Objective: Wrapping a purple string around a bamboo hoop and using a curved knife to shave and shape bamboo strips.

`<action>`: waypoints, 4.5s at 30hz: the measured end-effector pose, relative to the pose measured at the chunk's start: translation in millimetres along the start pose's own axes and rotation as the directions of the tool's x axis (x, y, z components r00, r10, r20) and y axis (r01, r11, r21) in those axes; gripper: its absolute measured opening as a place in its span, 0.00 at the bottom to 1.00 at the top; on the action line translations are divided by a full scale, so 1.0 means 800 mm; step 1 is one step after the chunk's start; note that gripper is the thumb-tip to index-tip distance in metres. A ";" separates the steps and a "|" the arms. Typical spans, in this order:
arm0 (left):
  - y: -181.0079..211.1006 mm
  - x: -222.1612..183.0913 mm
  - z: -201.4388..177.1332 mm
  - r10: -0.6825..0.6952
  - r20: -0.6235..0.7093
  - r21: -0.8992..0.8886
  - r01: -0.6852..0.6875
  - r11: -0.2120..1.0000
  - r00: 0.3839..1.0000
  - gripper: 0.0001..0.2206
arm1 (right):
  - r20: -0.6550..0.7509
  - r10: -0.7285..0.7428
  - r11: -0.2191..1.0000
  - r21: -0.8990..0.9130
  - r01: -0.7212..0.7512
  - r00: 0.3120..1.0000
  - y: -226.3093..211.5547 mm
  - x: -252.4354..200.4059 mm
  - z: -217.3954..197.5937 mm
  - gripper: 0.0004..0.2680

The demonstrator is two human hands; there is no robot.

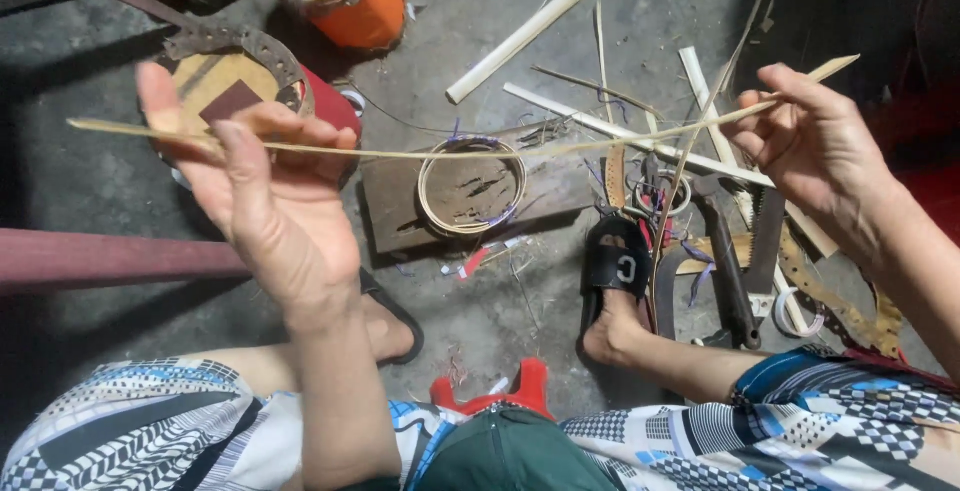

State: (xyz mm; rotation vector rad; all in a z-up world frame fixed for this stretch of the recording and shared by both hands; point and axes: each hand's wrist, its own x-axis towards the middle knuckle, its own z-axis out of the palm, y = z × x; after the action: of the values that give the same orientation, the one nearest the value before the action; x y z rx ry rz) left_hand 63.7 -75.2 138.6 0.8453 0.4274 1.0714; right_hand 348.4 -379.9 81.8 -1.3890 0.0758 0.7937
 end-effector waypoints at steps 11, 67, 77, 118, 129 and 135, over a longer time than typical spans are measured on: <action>-0.047 -0.005 -0.043 0.245 -0.311 0.052 -0.241 0.969 0.918 0.27 | -0.062 -0.233 0.972 -0.003 0.233 0.971 -0.013 -0.028 0.020 0.06; -0.158 0.020 0.042 -0.338 0.819 0.568 -0.568 0.595 0.465 0.20 | 0.669 -0.054 -0.026 -0.744 0.668 0.742 -0.015 0.012 0.029 0.05; -0.141 0.087 -0.043 -0.195 0.093 0.265 0.164 0.950 0.976 0.13 | -0.121 -0.074 0.991 -0.117 0.059 0.990 0.006 -0.002 -0.089 0.07; -0.261 -0.084 -0.050 -0.721 -0.091 0.384 0.692 0.611 0.687 0.14 | -0.297 -0.510 0.851 -0.309 0.425 0.807 0.125 0.045 -0.148 0.05; -0.266 -0.146 0.013 -0.808 0.100 -0.021 0.813 0.582 0.581 0.32 | -0.153 -0.139 0.902 0.388 0.189 0.978 0.155 -0.011 -0.104 0.05; -0.252 -0.111 -0.016 -0.573 -0.007 0.014 0.573 0.820 0.820 0.12 | -0.253 -0.150 0.723 0.632 0.281 0.956 0.149 -0.026 -0.116 0.17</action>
State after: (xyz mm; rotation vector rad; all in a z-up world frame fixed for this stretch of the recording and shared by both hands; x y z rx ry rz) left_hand 134.9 -193.1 -33.7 0.6622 0.6454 0.5046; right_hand 305.4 -475.1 -28.8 -0.7564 0.3080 0.3677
